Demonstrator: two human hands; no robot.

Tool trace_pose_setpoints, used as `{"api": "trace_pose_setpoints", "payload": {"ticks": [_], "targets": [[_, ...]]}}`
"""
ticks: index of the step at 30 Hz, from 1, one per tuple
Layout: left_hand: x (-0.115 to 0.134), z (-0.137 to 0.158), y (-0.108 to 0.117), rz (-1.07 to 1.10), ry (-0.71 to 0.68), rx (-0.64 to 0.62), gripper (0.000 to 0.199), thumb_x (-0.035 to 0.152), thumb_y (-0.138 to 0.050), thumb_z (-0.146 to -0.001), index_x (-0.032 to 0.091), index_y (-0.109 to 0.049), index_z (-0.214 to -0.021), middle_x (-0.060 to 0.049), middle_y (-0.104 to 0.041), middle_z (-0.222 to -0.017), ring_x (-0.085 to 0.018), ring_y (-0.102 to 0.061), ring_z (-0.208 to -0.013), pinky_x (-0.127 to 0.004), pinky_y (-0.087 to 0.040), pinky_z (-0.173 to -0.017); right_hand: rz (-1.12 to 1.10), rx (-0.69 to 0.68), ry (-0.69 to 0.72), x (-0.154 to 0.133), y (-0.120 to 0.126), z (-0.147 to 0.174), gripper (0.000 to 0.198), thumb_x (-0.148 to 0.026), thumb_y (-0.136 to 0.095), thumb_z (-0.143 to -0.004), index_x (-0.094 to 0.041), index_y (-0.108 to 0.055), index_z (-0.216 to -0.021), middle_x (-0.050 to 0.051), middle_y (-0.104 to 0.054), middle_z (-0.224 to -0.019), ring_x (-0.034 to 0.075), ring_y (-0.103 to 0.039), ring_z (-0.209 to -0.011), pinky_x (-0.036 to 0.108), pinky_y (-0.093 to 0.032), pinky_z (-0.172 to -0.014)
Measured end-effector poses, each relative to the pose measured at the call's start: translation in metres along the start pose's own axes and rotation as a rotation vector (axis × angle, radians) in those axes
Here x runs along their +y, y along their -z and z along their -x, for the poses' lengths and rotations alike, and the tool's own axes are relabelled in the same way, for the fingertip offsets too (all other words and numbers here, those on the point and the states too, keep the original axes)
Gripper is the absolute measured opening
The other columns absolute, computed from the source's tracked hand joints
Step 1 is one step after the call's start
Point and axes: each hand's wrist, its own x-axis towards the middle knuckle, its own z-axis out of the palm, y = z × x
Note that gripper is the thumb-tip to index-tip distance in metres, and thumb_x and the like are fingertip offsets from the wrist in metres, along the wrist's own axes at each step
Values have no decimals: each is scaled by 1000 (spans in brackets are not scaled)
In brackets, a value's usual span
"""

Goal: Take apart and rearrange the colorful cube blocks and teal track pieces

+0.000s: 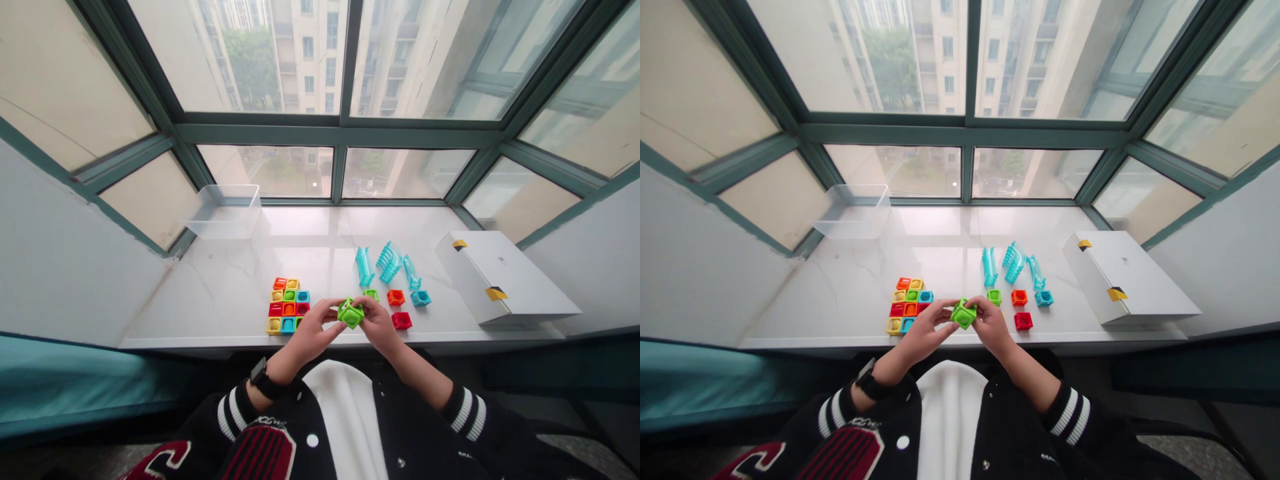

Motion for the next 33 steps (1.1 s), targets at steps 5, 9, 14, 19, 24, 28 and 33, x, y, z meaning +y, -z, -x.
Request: {"api": "trace_pose_setpoints", "payload": {"ticks": [5,9,14,19,24,28,33], "targets": [[-13,-1,-1,10,-14,57,53,23,-75,-93,24,-56,-142,-12,-63,-135,-23,-71,-117,-47,-62,-106,175,-32,128,-5,5,0,19,-27,-64,-95,-29,-73,-111,9,-69,-122,28,-65,-119,46,-56,-103],[-15,-3,3,-157,-67,166,52,25,-74,-94,27,-54,-143,-10,-60,-132,-23,-67,-120,-45,-62,-105,65,-18,23,-1,5,3,35,-30,-57,-99,-32,-65,-133,9,-60,-141,28,-61,-131,44,-60,-101],[-15,-4,-2,-398,-110,232,45,23,-76,-90,25,-54,-129,-7,-63,-118,-23,-66,-108,-44,-61,-96,21,-133,-184,2,-6,5,50,-48,-72,-94,-26,-58,-137,10,-71,-122,27,-71,-110,43,-64,-91],[-15,-3,-7,-408,-110,172,41,19,-74,-88,24,-53,-123,-6,-62,-116,-21,-64,-104,-41,-59,-92,72,-86,-231,2,-10,4,51,-50,-76,-90,-25,-61,-131,9,-74,-116,27,-73,-102,41,-65,-84],[-13,-4,-5,-267,-46,79,15,23,-67,-95,23,-59,-109,-8,-62,-128,-22,-63,-117,-40,-59,-95,-35,-139,-211,10,4,8,58,-46,-72,-94,-28,-51,-145,10,-72,-130,28,-73,-116,47,-60,-102],[-17,-9,-8,-214,-4,44,7,21,-66,-94,22,-60,-96,-7,-68,-118,-21,-66,-107,-40,-58,-97,86,-195,-164,11,18,10,56,-47,-72,-95,-29,-56,-145,10,-69,-134,27,-71,-118,47,-62,-101],[-23,-23,-20,-234,-24,27,11,18,-68,-89,22,-59,-84,-5,-69,-103,-21,-66,-99,-38,-56,-91,283,-149,-103,4,38,11,56,-45,-78,-90,-29,-65,-142,10,-67,-128,25,-72,-107,43,-66,-94]]}}
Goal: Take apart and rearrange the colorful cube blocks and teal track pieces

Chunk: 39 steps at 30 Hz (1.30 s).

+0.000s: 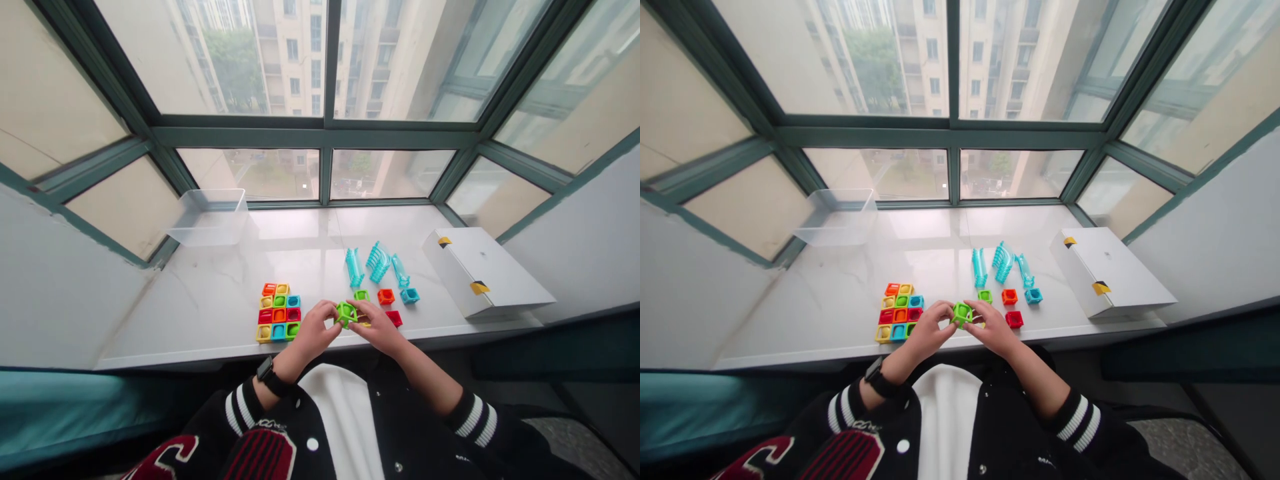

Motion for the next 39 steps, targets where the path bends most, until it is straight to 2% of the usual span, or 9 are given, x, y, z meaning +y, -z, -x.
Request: {"api": "trace_pose_setpoints", "payload": {"ticks": [2,4,8,11,13,18,23,28,39], "targets": [[-3,-7,-9,24,1,-8,12,17,-69,-87,22,-59,-85,-4,-69,-101,-21,-67,-98,-38,-57,-92,31,20,-9,2,9,2,56,-43,-78,-90,-29,-65,-142,9,-68,-122,23,-73,-100,43,-66,-92],[-9,-13,-20,73,18,-21,14,20,-72,-87,22,-61,-96,-4,-69,-104,-20,-69,-98,-39,-58,-93,53,47,-23,5,18,5,54,-40,-78,-90,-28,-65,-140,9,-69,-121,23,-73,-98,44,-66,-92],[-36,-28,-42,100,45,-38,44,36,-79,-87,24,-59,-124,-9,-68,-125,-23,-70,-108,-44,-59,-97,101,163,-48,15,38,9,47,-39,-76,-90,-28,-67,-135,9,-70,-122,23,-73,-96,44,-65,-92],[-64,-39,-55,73,113,0,29,42,-62,-100,21,-61,-120,-11,-68,-123,-23,-70,-110,-45,-59,-97,124,279,-61,23,53,12,46,-38,-75,-88,-27,-68,-132,10,-69,-126,24,-73,-98,44,-65,-92],[-81,-46,-63,62,162,42,27,41,-53,-104,19,-61,-118,-12,-68,-122,-23,-70,-107,-44,-59,-94,138,333,-69,28,62,14,45,-36,-75,-88,-27,-69,-131,10,-67,-129,25,-73,-99,45,-65,-94],[-111,-52,-84,36,170,115,34,39,-56,-101,18,-57,-127,-14,-63,-129,-22,-67,-106,-40,-58,-88,162,409,-96,42,79,16,41,-30,-71,-86,-26,-70,-127,10,-66,-125,25,-72,-100,45,-65,-93],[-122,-52,-98,-110,136,78,45,41,-62,-97,19,-54,-135,-12,-64,-126,-22,-66,-99,-41,-56,-90,173,389,-106,54,84,8,44,-24,-68,-83,-25,-71,-127,9,-66,-125,22,-72,-96,43,-65,-91],[-116,-62,-102,-276,142,33,60,42,-73,-91,25,-53,-144,-9,-66,-130,-22,-68,-92,-38,-55,-85,244,330,-98,60,80,-15,47,-17,-66,-81,-25,-71,-128,9,-68,-125,22,-71,-101,44,-62,-96],[-128,-64,-107,-393,146,13,43,32,-72,-91,28,-65,-133,-5,-76,-114,-23,-68,-95,-34,-51,-86,356,186,-131,84,52,-52,56,-3,-60,-80,-22,-69,-132,10,-67,-133,22,-68,-112,39,-60,-99]]}}
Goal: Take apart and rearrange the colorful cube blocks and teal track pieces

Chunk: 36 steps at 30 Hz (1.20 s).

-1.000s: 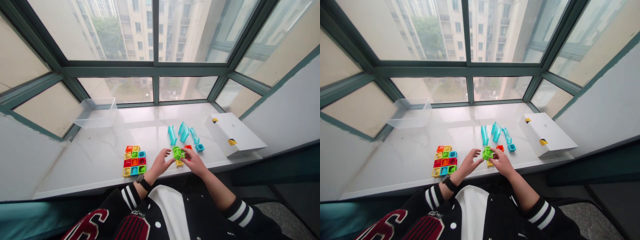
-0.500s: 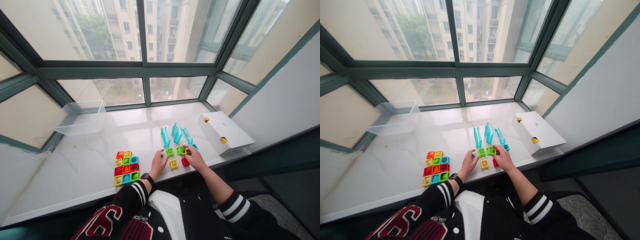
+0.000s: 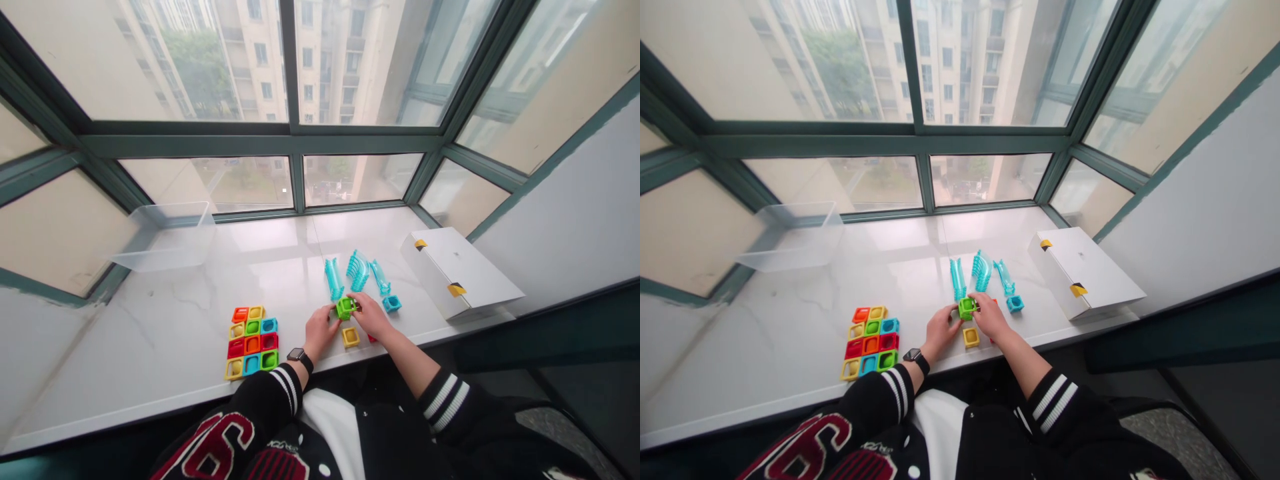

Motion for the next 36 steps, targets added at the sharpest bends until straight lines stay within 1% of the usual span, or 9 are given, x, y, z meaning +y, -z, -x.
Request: {"api": "trace_pose_setpoints", "payload": {"ticks": [6,14,22,29,33,36], "targets": [[0,0,0,-22,-8,1,41,32,-72,-92,28,-65,-132,-4,-76,-113,-22,-68,-94,-33,-50,-85,41,-29,-11,4,-7,-2,60,-1,-57,-80,-22,-68,-135,11,-66,-136,23,-67,-119,40,-58,-103],[1,0,2,-19,-17,-6,43,31,-73,-92,28,-64,-134,-4,-76,-116,-22,-68,-95,-34,-51,-86,45,-46,1,5,-4,-2,60,-3,-62,-81,-25,-69,-136,9,-67,-138,22,-70,-110,40,-58,-102],[3,0,4,-17,-30,-8,45,30,-74,-91,27,-64,-135,-6,-75,-118,-23,-69,-99,-35,-52,-88,76,-41,19,7,-2,-3,60,-4,-65,-81,-26,-70,-136,9,-69,-140,24,-68,-121,42,-56,-107],[4,0,5,-20,-42,-8,45,32,-73,-93,27,-64,-136,-4,-75,-113,-22,-67,-94,-34,-50,-85,96,-40,13,8,0,-3,60,-5,-67,-82,-29,-71,-137,7,-69,-141,23,-71,-115,41,-56,-108],[5,0,5,-5,-44,5,49,40,-73,-94,28,-63,-140,-3,-76,-107,-21,-66,-91,-33,-49,-83,101,-44,18,7,1,-2,60,-6,-69,-82,-29,-71,-137,7,-71,-140,23,-73,-113,41,-57,-107],[6,0,5,10,-48,5,51,42,-72,-96,30,-62,-144,-3,-76,-107,-20,-65,-89,-32,-48,-83,114,-42,26,6,2,-2,60,-6,-70,-82,-29,-71,-137,7,-71,-139,22,-74,-110,42,-57,-107]]}}
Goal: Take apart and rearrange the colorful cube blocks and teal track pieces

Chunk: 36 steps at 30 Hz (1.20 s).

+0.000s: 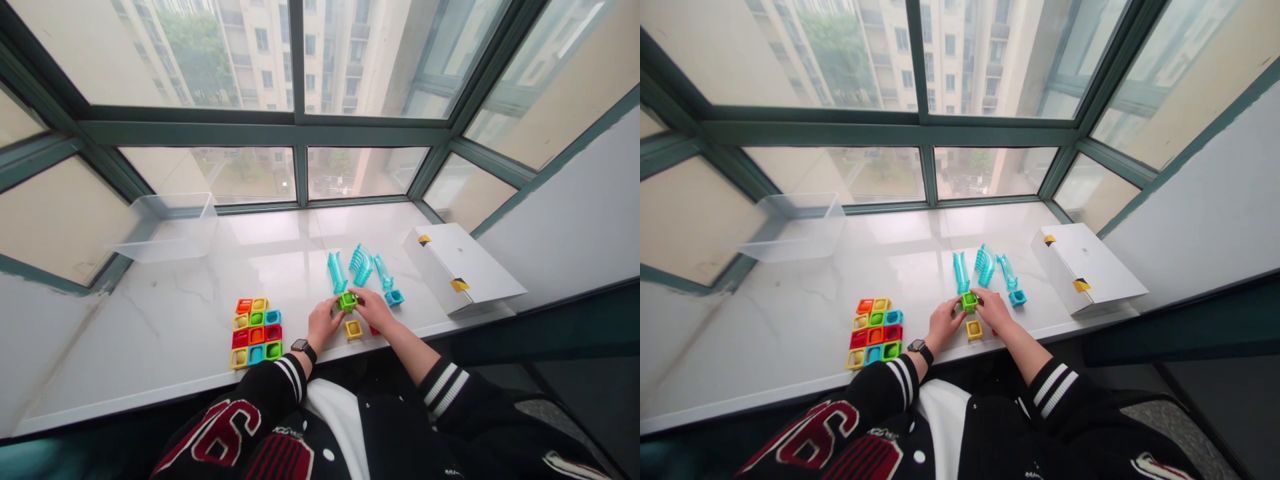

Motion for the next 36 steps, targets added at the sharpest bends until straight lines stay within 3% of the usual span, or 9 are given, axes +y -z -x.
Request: {"api": "trace_pose_setpoints", "payload": {"ticks": [14,23,29,33,36], "targets": [[3,0,3,11,5,-13,46,41,-70,-96,30,-63,-140,-3,-75,-116,-20,-67,-94,-33,-51,-86,17,4,-14,2,1,0,58,-9,-70,-83,-31,-71,-137,6,-71,-139,19,-76,-98,42,-61,-101],[3,0,4,16,9,-23,46,40,-70,-96,29,-63,-141,-5,-74,-123,-21,-68,-96,-34,-52,-89,65,4,33,2,2,-1,55,-9,-70,-84,-29,-72,-136,7,-72,-137,25,-70,-121,45,-55,-110],[4,-2,8,97,29,-71,52,35,-74,-92,25,-62,-142,-7,-75,-121,-22,-69,-96,-38,-55,-93,50,-3,29,0,2,0,60,-7,-68,-83,-28,-70,-139,8,-70,-140,24,-68,-123,45,-54,-110],[7,6,34,291,32,-83,56,26,-74,-88,23,-59,-143,-10,-69,-135,-19,-71,-95,-36,-60,-85,40,-22,58,0,2,0,61,-7,-65,-85,-27,-67,-142,10,-67,-140,22,-70,-113,43,-56,-104],[6,22,76,380,-10,-34,42,28,-66,-94,24,-64,-136,-9,-74,-125,-18,-72,-94,-34,-61,-82,61,-41,63,1,3,0,62,-11,-65,-86,-27,-64,-145,11,-67,-136,21,-70,-102,42,-58,-100]]}}
